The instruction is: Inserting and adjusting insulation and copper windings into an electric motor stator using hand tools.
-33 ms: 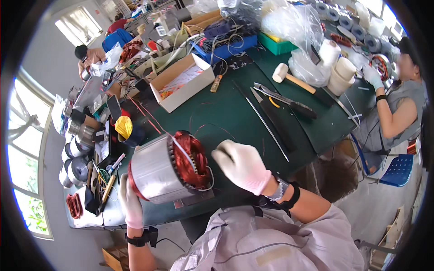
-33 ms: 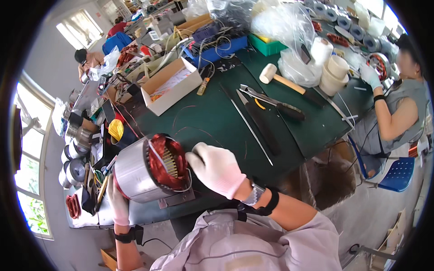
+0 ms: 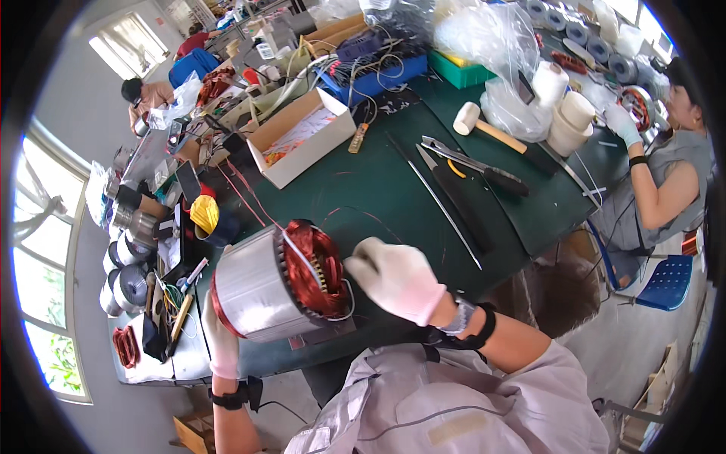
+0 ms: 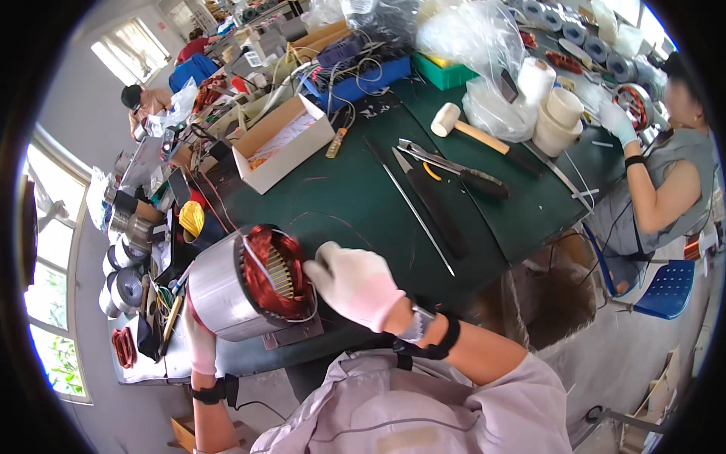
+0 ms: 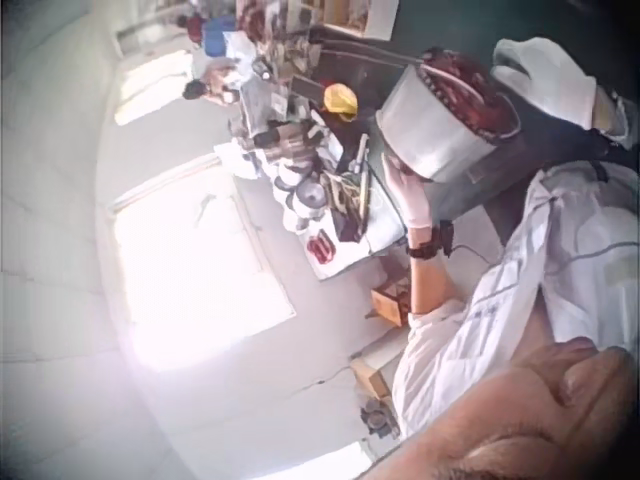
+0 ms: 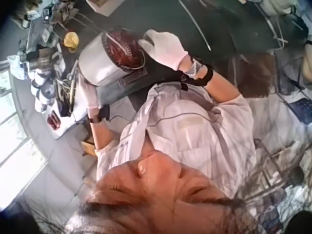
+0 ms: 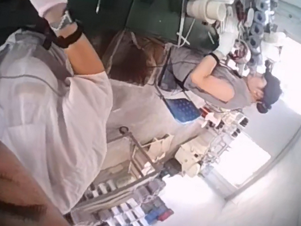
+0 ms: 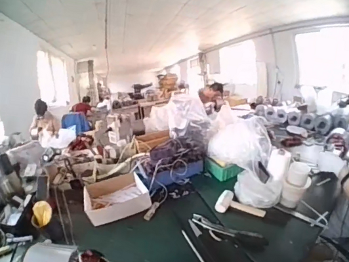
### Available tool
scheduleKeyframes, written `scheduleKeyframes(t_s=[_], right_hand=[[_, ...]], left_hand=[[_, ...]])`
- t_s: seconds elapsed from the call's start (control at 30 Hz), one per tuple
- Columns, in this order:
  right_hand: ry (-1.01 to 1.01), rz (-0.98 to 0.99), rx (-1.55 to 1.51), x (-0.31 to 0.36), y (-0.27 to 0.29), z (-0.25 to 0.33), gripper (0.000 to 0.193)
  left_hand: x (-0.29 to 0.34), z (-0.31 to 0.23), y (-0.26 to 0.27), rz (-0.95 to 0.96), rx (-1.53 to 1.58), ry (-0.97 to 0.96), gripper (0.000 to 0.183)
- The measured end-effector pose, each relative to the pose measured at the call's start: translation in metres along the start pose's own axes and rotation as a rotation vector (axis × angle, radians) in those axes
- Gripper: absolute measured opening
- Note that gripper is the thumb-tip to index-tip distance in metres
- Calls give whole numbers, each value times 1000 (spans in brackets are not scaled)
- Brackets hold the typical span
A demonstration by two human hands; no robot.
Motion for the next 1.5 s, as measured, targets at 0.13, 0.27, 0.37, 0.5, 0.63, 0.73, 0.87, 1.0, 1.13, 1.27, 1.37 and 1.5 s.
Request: scheduleKeyframes(t_s=[0.13,0.27,0.37,0.5,0.63,0.73,0.87,1.0,1.13,1.27,1.37,1.5], right_hand=[[-59,223,142,-25,-44,-11,38],[-13,220,99,-36,-62,-25,29],[19,250,9,-42,-68,-36,26],[-8,253,-66,-43,-67,-40,27],[-62,196,-121,-30,-61,-39,28],[-109,217,-157,-28,-60,-35,32],[-120,302,-54,-26,-14,-32,34],[145,-19,285,-41,118,-19,28],[13,-329,1111,-58,236,-105,35],[-73,-235,1254,-60,274,-149,37],[-151,-223,1218,-61,317,-190,31],[-227,-269,1265,-80,296,-177,24]], left_hand=[[-9,88,14,156,-186,-115,57],[-12,102,12,198,-24,-38,57],[-1,109,11,216,106,24,58],[3,111,7,237,293,69,59],[-1,123,-18,294,518,103,59],[-1,165,-24,261,663,120,58],[-1,75,-25,114,121,-41,45],[63,9,-28,285,-181,25,30],[89,-27,-61,42,-735,-154,38],[88,-34,-73,-24,-751,-217,38],[80,-46,-98,7,-732,-210,43],[87,-48,-111,47,-627,-384,40]])
Point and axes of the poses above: each hand's wrist, its own x-axis away from the middle knuckle, its own y-axis out of the back of the hand, z = x × y, the point moved 6 cm from there along -x, towards the middle knuckle, and after that the axes turned 12 degrees about -x, right-handed, at the moved point
